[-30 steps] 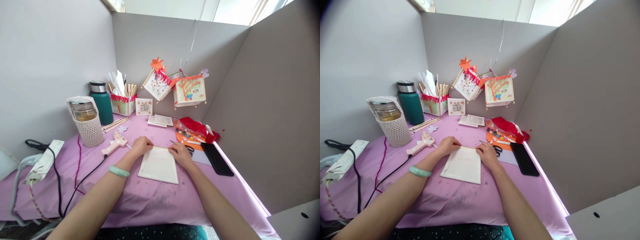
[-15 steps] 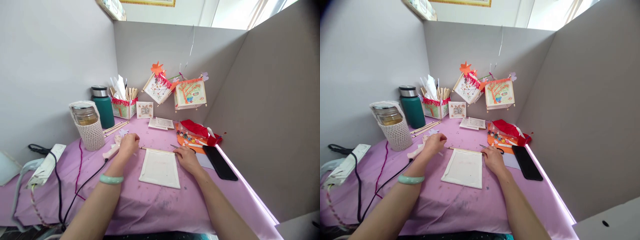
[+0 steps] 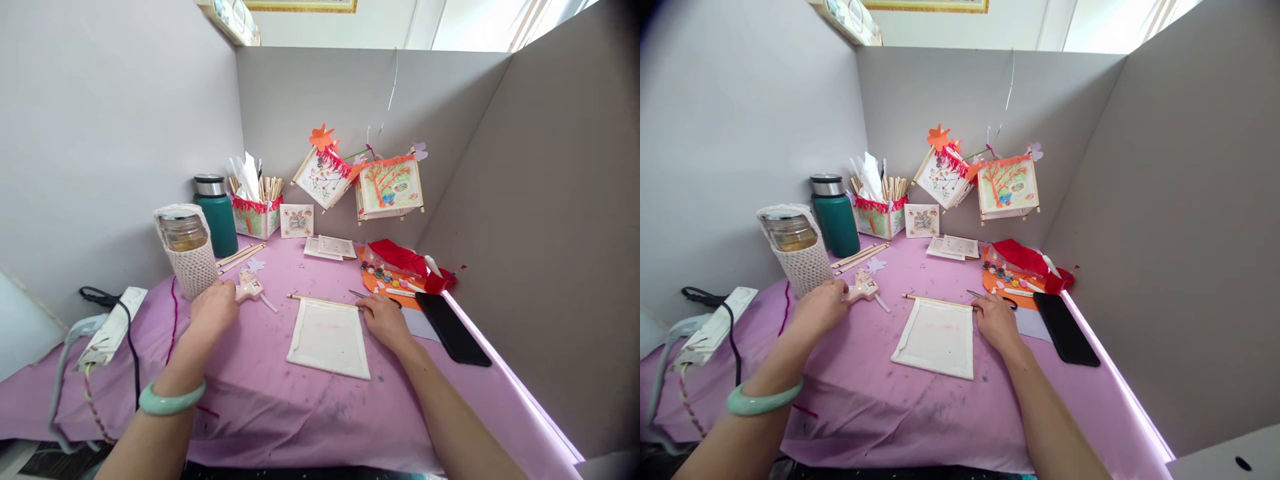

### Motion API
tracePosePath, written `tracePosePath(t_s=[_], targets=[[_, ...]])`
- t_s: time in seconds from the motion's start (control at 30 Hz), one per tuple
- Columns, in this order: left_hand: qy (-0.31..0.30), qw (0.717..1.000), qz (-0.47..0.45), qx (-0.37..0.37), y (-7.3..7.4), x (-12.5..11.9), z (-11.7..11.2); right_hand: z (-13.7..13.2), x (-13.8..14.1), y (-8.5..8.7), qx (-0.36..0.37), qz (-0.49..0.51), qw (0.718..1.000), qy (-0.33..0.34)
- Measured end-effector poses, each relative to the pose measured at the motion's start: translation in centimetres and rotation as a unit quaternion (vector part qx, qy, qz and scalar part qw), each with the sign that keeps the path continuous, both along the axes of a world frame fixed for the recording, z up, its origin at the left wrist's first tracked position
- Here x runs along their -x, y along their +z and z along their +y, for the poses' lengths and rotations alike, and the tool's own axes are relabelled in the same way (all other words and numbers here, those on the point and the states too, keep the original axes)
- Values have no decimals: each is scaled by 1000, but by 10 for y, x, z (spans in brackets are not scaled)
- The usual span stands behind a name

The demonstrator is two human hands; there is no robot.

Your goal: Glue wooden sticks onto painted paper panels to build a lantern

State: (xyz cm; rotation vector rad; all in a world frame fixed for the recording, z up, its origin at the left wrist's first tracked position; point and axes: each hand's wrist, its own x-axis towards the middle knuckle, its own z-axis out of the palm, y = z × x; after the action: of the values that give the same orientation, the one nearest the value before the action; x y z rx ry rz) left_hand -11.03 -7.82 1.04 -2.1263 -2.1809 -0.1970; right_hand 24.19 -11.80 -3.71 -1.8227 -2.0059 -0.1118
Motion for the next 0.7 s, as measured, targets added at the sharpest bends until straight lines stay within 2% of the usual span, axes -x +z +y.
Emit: tracePosePath(t_s=[0.13, 0.27, 0.43, 0.57, 0.7], targets=[[-11, 999, 7, -38, 8, -9, 0, 1, 0, -3, -3, 7, 1000, 4], [-81, 994, -47, -55, 21, -34, 1, 2, 0, -2, 7, 11, 1000, -8], [-162, 985, -48, -36, 32, -77, 21, 14, 2, 18, 12, -5, 1000, -17], [-210, 977, -27, -22, 26, -109, 39, 49, 7, 37, 0, -62, 998, -3], [-252, 967, -17, -16, 7, -124, 46, 103, 9, 40, -5, -128, 992, -11]])
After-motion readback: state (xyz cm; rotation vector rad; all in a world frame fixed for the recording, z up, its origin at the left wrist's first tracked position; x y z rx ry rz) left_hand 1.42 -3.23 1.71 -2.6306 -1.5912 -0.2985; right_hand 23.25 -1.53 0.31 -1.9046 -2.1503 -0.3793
